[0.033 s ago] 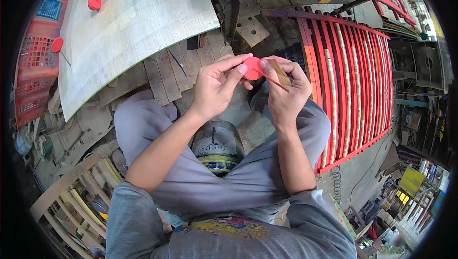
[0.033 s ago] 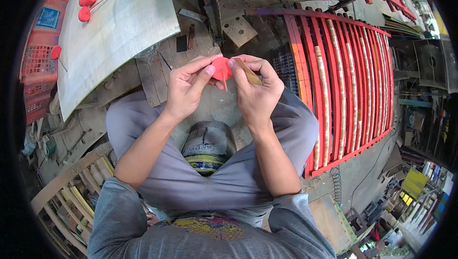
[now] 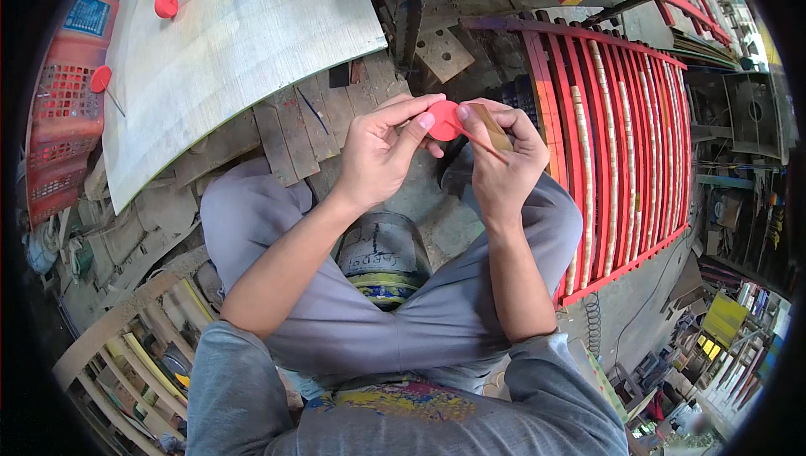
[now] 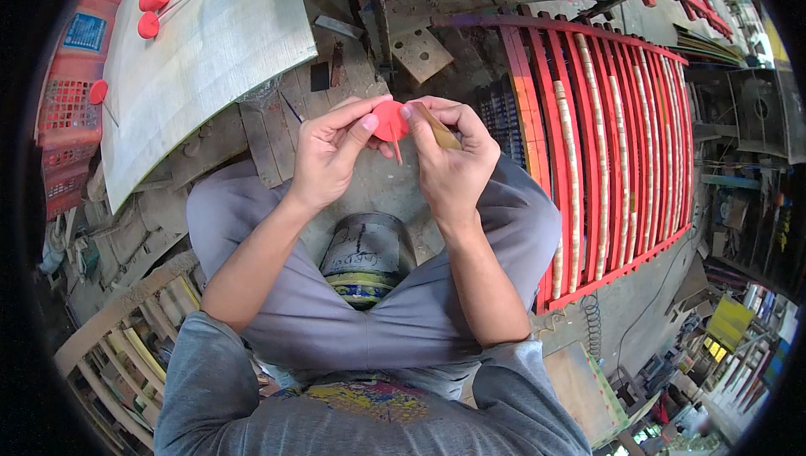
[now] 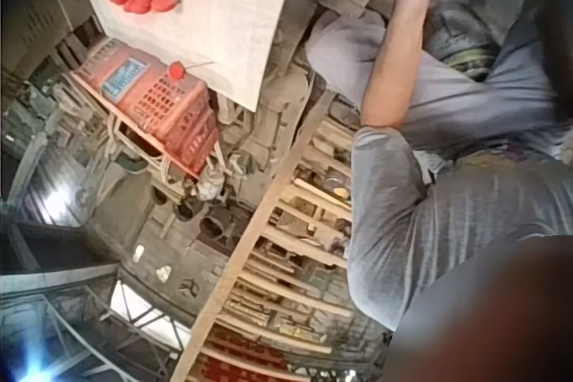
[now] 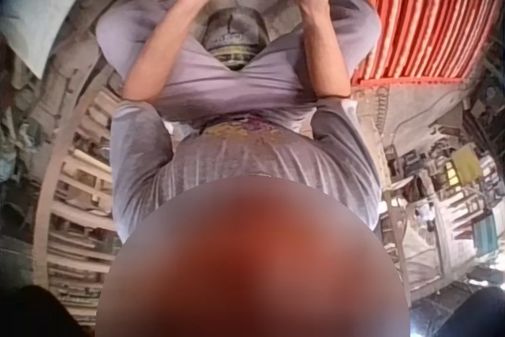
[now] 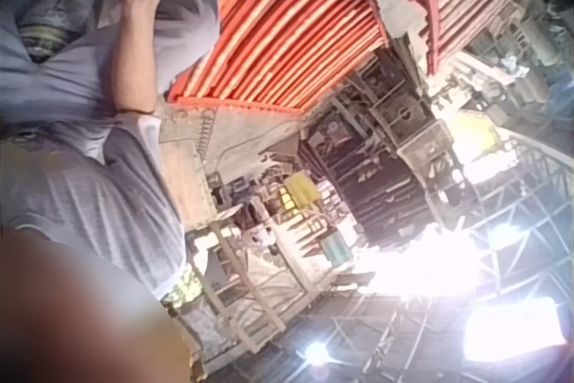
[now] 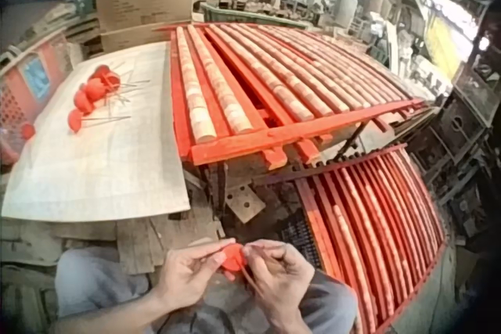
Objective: Using sandpaper to smooth the edges of small red wooden circular components.
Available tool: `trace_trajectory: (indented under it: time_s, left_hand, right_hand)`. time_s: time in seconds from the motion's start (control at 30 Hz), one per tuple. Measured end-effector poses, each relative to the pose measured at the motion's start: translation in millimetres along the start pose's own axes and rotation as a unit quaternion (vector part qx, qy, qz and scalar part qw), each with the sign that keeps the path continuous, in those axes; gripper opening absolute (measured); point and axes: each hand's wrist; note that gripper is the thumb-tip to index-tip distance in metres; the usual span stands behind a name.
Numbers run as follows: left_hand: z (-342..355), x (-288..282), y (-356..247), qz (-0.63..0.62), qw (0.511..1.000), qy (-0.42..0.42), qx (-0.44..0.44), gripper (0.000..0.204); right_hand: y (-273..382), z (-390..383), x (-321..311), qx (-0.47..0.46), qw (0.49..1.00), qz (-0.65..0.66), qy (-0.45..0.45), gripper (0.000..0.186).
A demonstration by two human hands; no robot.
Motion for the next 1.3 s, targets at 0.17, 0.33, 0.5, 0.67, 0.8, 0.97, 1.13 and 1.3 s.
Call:
trace_trajectory:
  time_s: [0.17,0.33,0.5,0.67,0.8,0.97,1.13,1.3]
  left_hand:
    - [2,-2,-7,0.129,0.991,0.038,0.001,0.024]
    - [4,-3,-15,0.009,0.996,0.045,-0.072,0.027]
    - [3,0,-11,-0.127,0.990,0.018,-0.057,0.032]
    - [6,-6,-7,-0.061,0.997,0.037,-0.039,0.032]
    - [4,-5,-6,-0.064,0.997,0.040,-0.029,0.030]
    - [4,-8,-4,0.044,0.997,0.069,-0.007,0.027]
    - [3,-10,-8,0.172,0.979,0.111,-0.027,0.025]
    - [0,-7,2,0.055,0.996,0.058,-0.049,0.025]
  right_hand:
    - [1,0,-1,-0.007,1.000,-0.006,0.018,0.014]
    - [6,-1,0,0.008,0.999,-0.016,0.030,0.013]
    - [6,-3,3,-0.007,1.000,-0.012,0.022,0.012]
    - [3,-2,2,-0.023,1.000,-0.010,0.004,0.012]
    - [-1,-2,1,-0.026,0.999,-0.018,0.004,0.012]
    - [4,-2,1,-0.029,0.999,-0.017,0.019,0.013]
    - [0,0,-2,-0.031,0.998,-0.033,0.036,0.013]
    - [0,1,-1,-0.008,0.996,-0.054,0.074,0.012]
Point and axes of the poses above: each hand's wrist, its own z-axis towards the middle knuckle, its own x-axis out of the palm, y = z × x, and after that the axes turned 14 degrees about y, right-handed
